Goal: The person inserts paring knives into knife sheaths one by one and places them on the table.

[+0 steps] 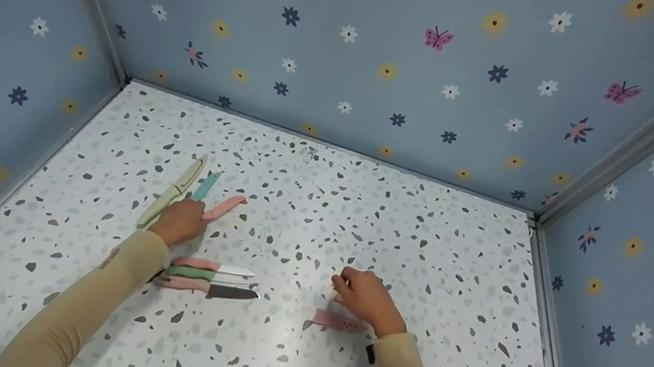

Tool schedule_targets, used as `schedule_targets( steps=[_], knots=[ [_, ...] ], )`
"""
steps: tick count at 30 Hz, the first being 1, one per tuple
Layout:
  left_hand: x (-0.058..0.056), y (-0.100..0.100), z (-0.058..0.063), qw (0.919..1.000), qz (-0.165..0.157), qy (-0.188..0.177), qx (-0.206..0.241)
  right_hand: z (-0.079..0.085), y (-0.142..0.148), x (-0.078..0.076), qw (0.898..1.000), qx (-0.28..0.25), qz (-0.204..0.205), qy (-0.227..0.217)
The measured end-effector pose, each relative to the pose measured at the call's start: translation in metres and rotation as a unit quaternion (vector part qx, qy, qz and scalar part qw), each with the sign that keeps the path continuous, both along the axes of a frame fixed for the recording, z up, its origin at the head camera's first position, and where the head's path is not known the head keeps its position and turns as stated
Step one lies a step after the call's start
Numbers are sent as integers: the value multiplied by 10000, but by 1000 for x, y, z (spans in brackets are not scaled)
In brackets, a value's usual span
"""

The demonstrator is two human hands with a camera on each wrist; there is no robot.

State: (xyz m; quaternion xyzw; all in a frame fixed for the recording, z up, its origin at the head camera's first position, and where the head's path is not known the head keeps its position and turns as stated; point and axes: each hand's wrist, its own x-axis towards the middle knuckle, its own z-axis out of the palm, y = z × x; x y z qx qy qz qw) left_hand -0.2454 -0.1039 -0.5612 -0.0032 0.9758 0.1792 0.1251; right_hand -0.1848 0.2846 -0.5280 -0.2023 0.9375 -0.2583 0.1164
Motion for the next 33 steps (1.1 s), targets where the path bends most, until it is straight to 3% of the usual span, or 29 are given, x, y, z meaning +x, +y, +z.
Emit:
schedule_targets(
  steps=[6,12,18,33],
  knots=[
    [-4,3,-3,9995,58,113,289,0,7,-4,10000,22,-23,-44],
    [-8,0,-10,9985,80,138,522,-2,11,-3,9984,110,-441,-343],
    [-14,-2,-16,9988,134,117,447,-3,14,-2,9946,81,-768,-693],
    [-19,2,-16,9992,253,61,311,-6,19,0,9919,71,-922,-873]
  ],
)
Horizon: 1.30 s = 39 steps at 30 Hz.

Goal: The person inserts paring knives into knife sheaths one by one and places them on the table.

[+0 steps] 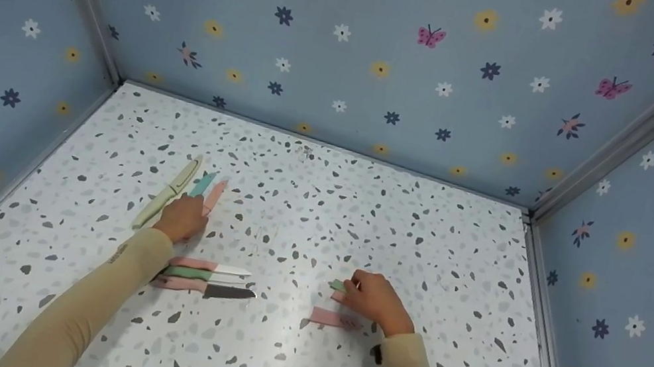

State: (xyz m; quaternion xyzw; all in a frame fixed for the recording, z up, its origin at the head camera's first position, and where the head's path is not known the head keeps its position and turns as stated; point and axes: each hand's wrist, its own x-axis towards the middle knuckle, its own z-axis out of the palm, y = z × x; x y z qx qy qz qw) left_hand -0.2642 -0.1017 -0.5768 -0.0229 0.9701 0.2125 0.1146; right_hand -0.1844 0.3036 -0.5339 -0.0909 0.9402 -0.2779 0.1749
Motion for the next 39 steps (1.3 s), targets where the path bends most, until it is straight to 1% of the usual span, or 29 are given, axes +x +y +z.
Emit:
schedule_targets(
  steps=[2,7,10,12,15,18,20,23,26,28,32,35,39],
  knots=[
    [0,0,0,10000,3,6,-43,1,0,0,10000,6,3,-11],
    [4,-1,3,9995,-31,293,-86,2,2,1,9999,-32,13,129],
    [7,-2,6,9991,-70,402,-115,1,5,1,9996,18,104,266],
    [10,-4,10,9989,-97,423,-149,0,7,0,9993,126,120,325],
    [16,-6,17,9986,-173,477,-145,-1,9,-2,9991,308,14,305],
    [23,-9,24,9980,-314,550,-68,-2,10,-4,9985,461,-182,217],
    [29,-12,28,9972,-474,581,-1,-3,11,-6,9978,572,-226,232],
    [39,-17,32,9951,-818,548,76,-8,13,-9,9967,728,-241,280],
    [50,-21,35,9911,-1241,474,124,-13,14,-11,9959,833,-264,249],
    [57,-22,37,9888,-1434,384,158,-16,14,-12,9956,870,-275,233],
    [69,-22,37,9879,-1525,157,250,-21,12,-14,9951,891,-118,405],
    [76,-20,37,9881,-1504,84,303,-25,10,-14,9936,869,141,712],
    [84,-18,36,9878,-1511,-22,367,-32,9,-15,9918,855,327,895]
  ],
)
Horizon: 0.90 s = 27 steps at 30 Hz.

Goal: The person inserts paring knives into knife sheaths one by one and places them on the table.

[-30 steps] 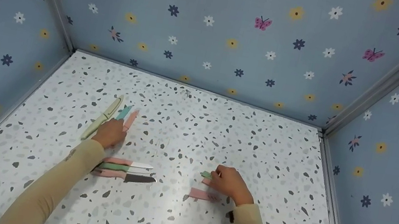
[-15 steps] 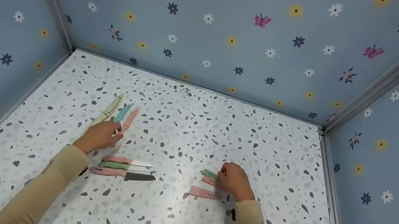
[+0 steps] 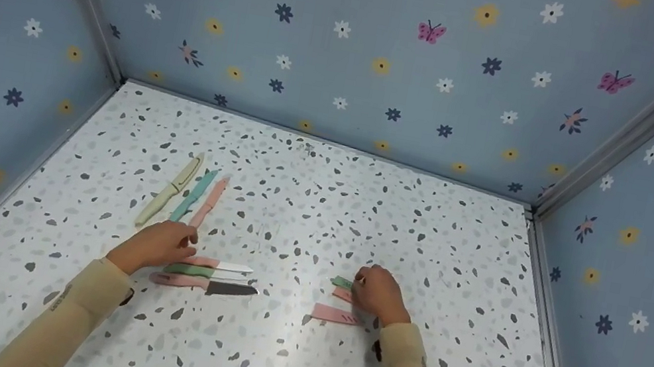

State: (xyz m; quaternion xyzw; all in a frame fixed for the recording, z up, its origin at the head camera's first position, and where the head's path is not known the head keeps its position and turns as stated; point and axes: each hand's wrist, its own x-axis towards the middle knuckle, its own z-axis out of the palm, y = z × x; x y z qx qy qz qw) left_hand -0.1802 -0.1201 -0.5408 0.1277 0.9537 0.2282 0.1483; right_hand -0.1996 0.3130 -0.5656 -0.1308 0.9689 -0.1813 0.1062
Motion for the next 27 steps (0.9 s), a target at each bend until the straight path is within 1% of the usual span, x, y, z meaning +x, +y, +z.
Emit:
schedule_targets(
  steps=[4,9,15,19,23,27],
  knots=[
    [3,-1,-3,9999,30,-107,70,-2,0,-2,9999,42,-11,-124],
    [6,-3,-7,9998,130,-83,123,-2,-1,-3,9995,98,-128,-272],
    [9,-4,-10,9995,250,-84,194,-4,-2,-5,9981,135,-313,-520],
    [10,-4,-11,9993,253,-55,252,-4,-4,-5,9965,100,-440,-707],
    [10,-4,-12,9994,237,-40,247,-4,-5,-4,9946,-87,-545,-878],
    [10,-2,-16,9998,74,60,156,-4,-3,-3,9952,-231,-438,-840]
  ],
)
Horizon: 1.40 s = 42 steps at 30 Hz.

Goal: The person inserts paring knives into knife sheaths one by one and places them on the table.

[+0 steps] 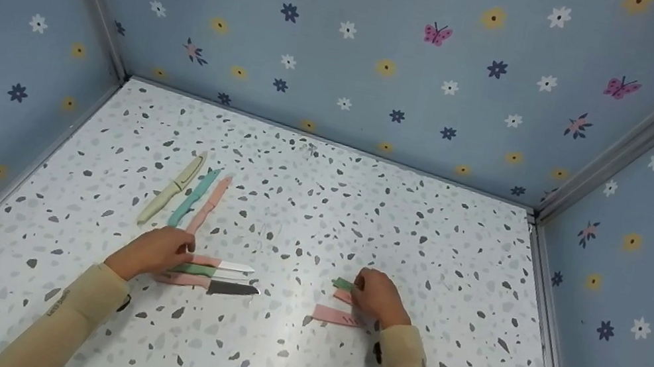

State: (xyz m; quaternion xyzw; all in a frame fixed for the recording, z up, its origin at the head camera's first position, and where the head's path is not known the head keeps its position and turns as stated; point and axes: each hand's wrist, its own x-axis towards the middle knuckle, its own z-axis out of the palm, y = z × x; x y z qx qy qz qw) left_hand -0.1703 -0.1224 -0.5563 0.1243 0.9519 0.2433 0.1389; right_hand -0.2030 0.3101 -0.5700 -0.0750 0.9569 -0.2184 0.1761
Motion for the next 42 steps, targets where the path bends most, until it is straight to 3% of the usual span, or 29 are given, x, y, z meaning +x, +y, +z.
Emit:
schedule_targets(
  steps=[3,8,16,26,33,42],
  knots=[
    [0,2,-2,9999,-141,29,3,0,2,0,10000,-52,24,-14],
    [0,6,-6,9994,-333,124,7,2,1,-1,9989,-249,-284,-268],
    [1,8,-15,9987,-396,320,-54,9,1,1,9973,-458,-539,-217],
    [3,10,-18,9977,-474,479,37,10,1,3,9969,-550,-541,-164],
    [7,13,-17,9954,-598,715,226,9,1,5,9977,-617,-271,125],
    [7,14,-18,9952,-668,712,61,9,-1,5,9962,-674,-504,-219]
  ],
)
